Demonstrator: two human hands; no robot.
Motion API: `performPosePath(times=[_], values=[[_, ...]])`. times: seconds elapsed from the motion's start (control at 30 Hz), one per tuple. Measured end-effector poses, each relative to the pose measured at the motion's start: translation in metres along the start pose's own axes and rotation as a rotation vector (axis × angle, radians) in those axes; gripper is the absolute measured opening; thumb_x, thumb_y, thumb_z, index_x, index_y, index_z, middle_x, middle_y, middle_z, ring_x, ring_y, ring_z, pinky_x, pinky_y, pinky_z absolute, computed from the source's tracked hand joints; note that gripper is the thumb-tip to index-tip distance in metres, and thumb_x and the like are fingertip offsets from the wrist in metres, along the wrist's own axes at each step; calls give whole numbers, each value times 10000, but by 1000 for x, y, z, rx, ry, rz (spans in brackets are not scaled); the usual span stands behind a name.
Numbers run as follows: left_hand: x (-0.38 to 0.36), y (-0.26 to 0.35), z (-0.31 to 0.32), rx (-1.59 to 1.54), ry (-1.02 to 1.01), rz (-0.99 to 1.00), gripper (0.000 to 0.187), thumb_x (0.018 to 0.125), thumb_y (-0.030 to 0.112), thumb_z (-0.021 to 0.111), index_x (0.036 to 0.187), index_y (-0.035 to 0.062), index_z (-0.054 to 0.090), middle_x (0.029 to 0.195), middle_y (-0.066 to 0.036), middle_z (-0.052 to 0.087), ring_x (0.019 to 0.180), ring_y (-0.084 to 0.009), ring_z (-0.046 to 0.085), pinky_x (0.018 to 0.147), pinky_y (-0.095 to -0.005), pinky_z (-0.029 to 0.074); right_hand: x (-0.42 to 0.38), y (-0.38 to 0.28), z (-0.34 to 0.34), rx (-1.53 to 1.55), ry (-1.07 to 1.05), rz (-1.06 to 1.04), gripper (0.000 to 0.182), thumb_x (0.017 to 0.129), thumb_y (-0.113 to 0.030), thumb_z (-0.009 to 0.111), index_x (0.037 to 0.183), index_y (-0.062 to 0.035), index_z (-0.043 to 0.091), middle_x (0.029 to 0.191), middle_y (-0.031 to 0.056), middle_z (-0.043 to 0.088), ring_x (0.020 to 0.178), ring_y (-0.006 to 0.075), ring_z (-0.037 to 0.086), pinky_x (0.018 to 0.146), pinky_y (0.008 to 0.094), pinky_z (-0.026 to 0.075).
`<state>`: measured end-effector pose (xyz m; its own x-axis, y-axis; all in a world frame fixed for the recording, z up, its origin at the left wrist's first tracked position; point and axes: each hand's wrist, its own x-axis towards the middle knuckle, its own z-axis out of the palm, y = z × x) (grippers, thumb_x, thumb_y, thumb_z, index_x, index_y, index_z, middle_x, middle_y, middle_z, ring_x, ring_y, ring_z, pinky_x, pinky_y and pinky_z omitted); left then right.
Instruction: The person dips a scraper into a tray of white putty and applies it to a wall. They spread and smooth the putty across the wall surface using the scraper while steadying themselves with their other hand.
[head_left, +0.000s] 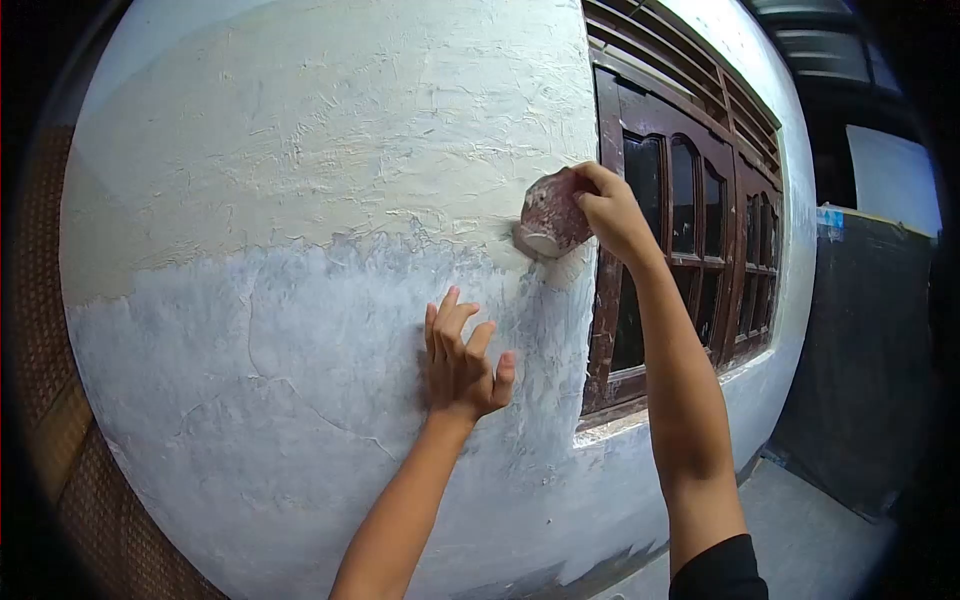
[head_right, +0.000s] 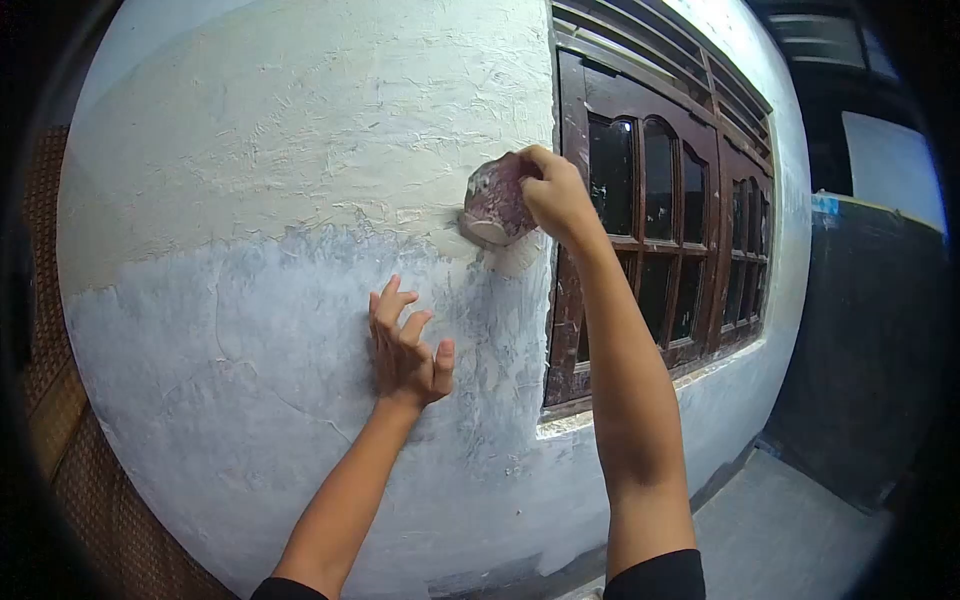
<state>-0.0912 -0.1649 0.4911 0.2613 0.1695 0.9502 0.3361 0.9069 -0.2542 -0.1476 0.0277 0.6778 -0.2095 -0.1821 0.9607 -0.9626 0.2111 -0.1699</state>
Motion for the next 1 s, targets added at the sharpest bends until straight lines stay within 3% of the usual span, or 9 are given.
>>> performPosePath(times=[0.3, 0.4, 0.43, 0.5, 0.57, 0.73, 0.87, 0.9, 1.0], values=[[-1, 0, 1, 2, -9, 12, 375, 916, 357, 448, 1187, 106, 377, 1205, -170, 414, 1286, -428, 385, 1072, -630, 223, -3, 6, -3, -80, -34, 22, 379, 757, -5, 472, 1102, 51, 620, 971, 174, 687, 898, 227, 646, 819, 304, 488], [-1, 1, 0, 7, -11, 8, 378, 915, 355, 449, 1187, 102, 376, 1204, -169, 415, 1284, -429, 387, 1071, -634, 225, 1, 6, -7, 68, 57, 67, 327, 789, 30, 495, 1097, 77, 593, 948, 91, 647, 886, 159, 589, 833, 268, 459], [0, 1, 0, 6, -10, 6, 380, 914, 353, 450, 1187, 100, 376, 1203, -169, 415, 1284, -429, 387, 1071, -636, 224, 0, 8, -4, 68, 58, 65, 327, 789, 30, 495, 1097, 77, 593, 948, 91, 647, 886, 159, 589, 833, 268, 459], [0, 0, 0, 2, -4, 12, 379, 914, 353, 451, 1185, 99, 376, 1203, -169, 415, 1287, -428, 384, 1072, -636, 222, -5, 9, 4, 82, 15, 33, 360, 759, 8, 470, 1081, 38, 627, 959, 192, 683, 907, 247, 648, 844, 313, 485], [0, 1, 1, -5, 1, 19, 379, 913, 352, 453, 1184, 98, 376, 1203, -168, 415, 1290, -427, 382, 1073, -636, 221, -9, 7, 14, 43, -34, -13, 342, 764, -5, 474, 1065, 48, 627, 939, 206, 680, 897, 255, 650, 838, 337, 494], [0, 1, 0, -2, -13, -1, 379, 914, 355, 455, 1182, 98, 381, 1203, -170, 416, 1291, -430, 382, 1075, -632, 221, -4, -1, -2, 77, 102, 37, 360, 746, -4, 481, 1068, 59, 630, 949, 185, 690, 903, 245, 655, 840, 320, 496], [-1, 0, 1, -1, -8, 12, 376, 915, 356, 455, 1181, 100, 383, 1204, -170, 414, 1291, -428, 382, 1075, -632, 221, -3, 4, 3, 100, 31, 28, 353, 744, -10, 476, 1052, 50, 637, 927, 170, 692, 883, 239, 649, 828, 316, 497], [0, 1, 1, -4, -6, 9, 375, 916, 356, 454, 1182, 104, 380, 1204, -169, 414, 1291, -427, 382, 1075, -631, 220, -6, -3, 5, 29, -68, 59, 318, 780, 24, 501, 1079, 53, 606, 937, 99, 658, 906, 166, 595, 836, 276, 462], [-1, 2, 0, 1, -10, 8, 375, 916, 357, 453, 1186, 109, 375, 1206, -169, 414, 1291, -424, 382, 1075, -631, 219, -4, -1, 4, -63, -19, 65, 312, 783, 22, 502, 1075, 53, 607, 938, 100, 658, 895, 170, 597, 833, 277, 459]])
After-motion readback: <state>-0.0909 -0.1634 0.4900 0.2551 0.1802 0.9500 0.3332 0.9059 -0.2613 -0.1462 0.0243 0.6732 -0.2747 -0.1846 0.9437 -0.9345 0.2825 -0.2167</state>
